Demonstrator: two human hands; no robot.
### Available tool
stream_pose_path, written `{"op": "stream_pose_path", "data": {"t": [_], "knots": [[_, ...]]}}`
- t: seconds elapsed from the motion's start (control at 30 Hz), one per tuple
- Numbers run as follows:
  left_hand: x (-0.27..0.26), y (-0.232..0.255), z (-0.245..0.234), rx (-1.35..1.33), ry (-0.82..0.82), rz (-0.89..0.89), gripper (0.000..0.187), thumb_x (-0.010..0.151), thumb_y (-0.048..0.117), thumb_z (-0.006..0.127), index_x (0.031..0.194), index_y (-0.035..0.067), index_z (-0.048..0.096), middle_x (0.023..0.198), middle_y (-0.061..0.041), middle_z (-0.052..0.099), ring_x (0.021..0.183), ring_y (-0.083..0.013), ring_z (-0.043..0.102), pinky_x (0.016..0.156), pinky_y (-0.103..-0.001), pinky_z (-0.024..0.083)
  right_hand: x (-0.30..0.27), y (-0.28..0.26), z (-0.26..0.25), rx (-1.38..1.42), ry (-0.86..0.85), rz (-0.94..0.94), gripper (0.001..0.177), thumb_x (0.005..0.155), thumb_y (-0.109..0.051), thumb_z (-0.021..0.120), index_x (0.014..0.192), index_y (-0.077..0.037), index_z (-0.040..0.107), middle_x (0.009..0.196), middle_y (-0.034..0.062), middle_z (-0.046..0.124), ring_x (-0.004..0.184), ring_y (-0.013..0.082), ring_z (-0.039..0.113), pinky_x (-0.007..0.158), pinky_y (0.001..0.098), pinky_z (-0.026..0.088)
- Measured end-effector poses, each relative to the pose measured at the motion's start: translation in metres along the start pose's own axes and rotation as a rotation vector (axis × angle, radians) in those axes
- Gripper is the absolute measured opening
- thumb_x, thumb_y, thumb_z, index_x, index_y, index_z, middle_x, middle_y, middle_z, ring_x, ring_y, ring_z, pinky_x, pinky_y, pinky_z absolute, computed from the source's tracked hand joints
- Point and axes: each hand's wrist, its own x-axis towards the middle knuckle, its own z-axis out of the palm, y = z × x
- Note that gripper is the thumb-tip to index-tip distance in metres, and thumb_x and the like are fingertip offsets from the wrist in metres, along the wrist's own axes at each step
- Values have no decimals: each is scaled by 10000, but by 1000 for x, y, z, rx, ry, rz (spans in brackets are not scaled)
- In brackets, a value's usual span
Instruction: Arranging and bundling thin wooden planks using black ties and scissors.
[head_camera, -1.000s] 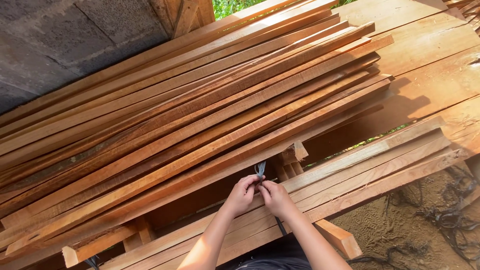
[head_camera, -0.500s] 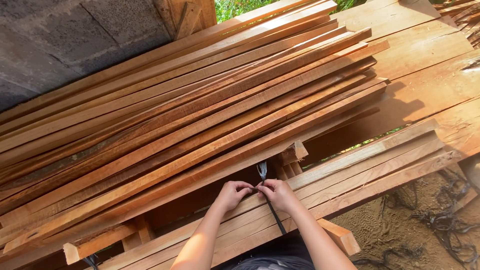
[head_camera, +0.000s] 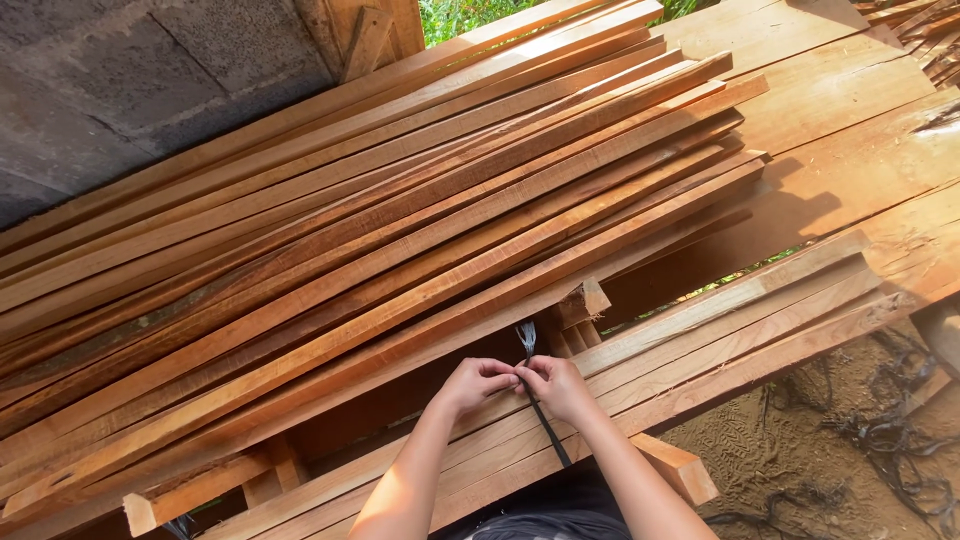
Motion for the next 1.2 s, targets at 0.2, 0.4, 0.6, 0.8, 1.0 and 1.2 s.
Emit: {"op": "stream_pose_path", "data": {"t": [0.2, 0.4, 0.6, 0.8, 1.0, 1.2], "knots": [[2, -3, 0, 147, 110, 66, 160, 837, 366, 804, 978, 302, 841, 959, 54, 802, 950, -124, 722, 838, -275, 539, -26, -1, 22, -54, 210, -156, 247, 880, -114, 784, 1030, -105, 587, 962, 126, 787, 883, 242, 805, 756, 329, 625], [-22, 38, -1, 191, 63, 167, 198, 885, 224, 756, 974, 53, 800, 876, -25, 799, 729, -115, 675, 699, -255, 570, -31, -1, 28, -536, 479, -593, 233, 841, -77, 711, 1062, -63, 784, 989, 11, 765, 927, 176, 650, 847, 298, 542], [-19, 37, 2, 248, 51, 132, 245, 872, 311, 783, 941, 77, 807, 781, -33, 742, 638, -121, 608, 625, -271, 543, -25, 2, 21, -542, 345, -302, 184, 920, -146, 650, 992, -44, 785, 976, 56, 753, 950, 193, 654, 898, 314, 550], [-8, 10, 9, -270, 40, -25, 198, 838, 274, 844, 985, 144, 824, 847, 38, 783, 799, -57, 662, 741, -196, 508, 0, 42, 17, -413, 188, -130, 146, 900, -247, 708, 899, -118, 777, 1058, 79, 705, 1043, 339, 623, 916, 430, 494], [0, 5, 5, -476, -5, -140, 254, 784, 262, 916, 959, 105, 817, 854, 4, 800, 780, -61, 714, 748, -206, 544, -6, 33, 17, -377, 183, -72, 164, 901, -253, 686, 847, -128, 778, 1083, 45, 679, 1054, 320, 602, 934, 422, 486], [10, 4, 6, -441, -52, -208, 179, 767, 246, 905, 848, 118, 811, 765, -32, 778, 694, -110, 704, 655, -224, 545, -9, 26, 18, -414, 182, -69, 189, 909, -320, 701, 840, -149, 741, 1090, 27, 667, 1093, 313, 589, 938, 440, 493]]}}
